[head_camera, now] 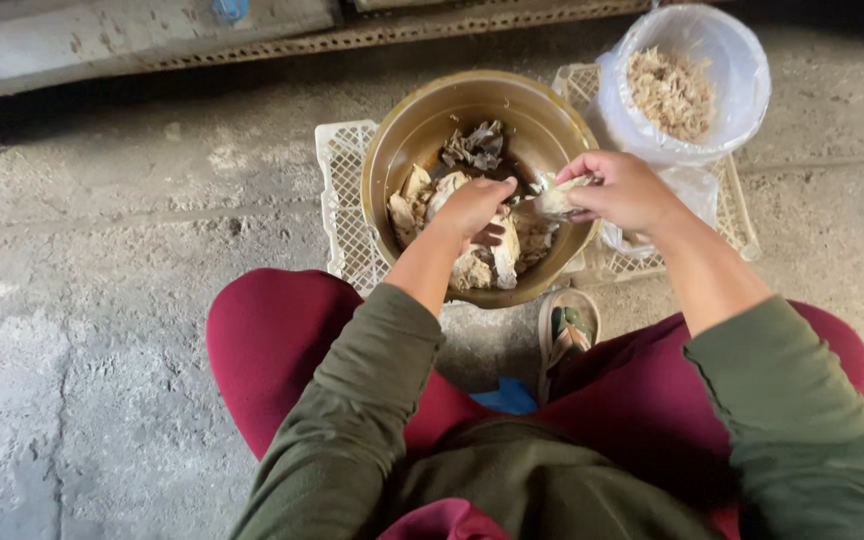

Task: The person sits cross-legged on the floor and uses both hands to shred cooked chicken meat from a brown bowl. The shredded meat is transferred into a white plastic bag placed to the right.

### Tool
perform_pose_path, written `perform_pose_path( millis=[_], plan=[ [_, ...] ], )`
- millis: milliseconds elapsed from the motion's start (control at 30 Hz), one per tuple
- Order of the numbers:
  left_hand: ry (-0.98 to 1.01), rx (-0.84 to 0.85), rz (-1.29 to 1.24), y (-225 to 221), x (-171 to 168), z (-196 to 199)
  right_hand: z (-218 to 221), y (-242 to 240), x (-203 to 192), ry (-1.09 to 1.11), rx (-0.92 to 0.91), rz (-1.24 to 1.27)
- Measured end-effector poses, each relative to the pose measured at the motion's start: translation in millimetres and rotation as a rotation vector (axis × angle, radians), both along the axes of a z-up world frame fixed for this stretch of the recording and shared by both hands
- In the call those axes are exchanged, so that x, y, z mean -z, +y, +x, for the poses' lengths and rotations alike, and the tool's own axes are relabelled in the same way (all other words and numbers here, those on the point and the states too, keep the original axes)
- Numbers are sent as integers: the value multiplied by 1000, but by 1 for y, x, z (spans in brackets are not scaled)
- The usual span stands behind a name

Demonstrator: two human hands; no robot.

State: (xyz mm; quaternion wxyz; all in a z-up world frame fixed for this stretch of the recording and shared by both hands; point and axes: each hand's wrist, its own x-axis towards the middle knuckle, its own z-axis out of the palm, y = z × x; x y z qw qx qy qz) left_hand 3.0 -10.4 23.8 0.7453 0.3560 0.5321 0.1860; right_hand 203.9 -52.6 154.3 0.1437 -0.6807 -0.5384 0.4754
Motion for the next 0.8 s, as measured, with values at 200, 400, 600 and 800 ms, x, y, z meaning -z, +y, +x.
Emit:
perform_pose_path(
  millis=[200,400,600,800],
  plan=[
    [-473,-215,-141,-20,-63,-11,1,-39,-15,35,-204,462],
    [-397,-320,60,-31,-82,-33,-18,-47,-6,266,-46,410],
    [-614,-372,205,-39,-77,-43,-33,-23,-4,684,202,187],
    [-497,-463,30,-24,-66,-41,-34,-14,-10,89,-18,457]
  ],
)
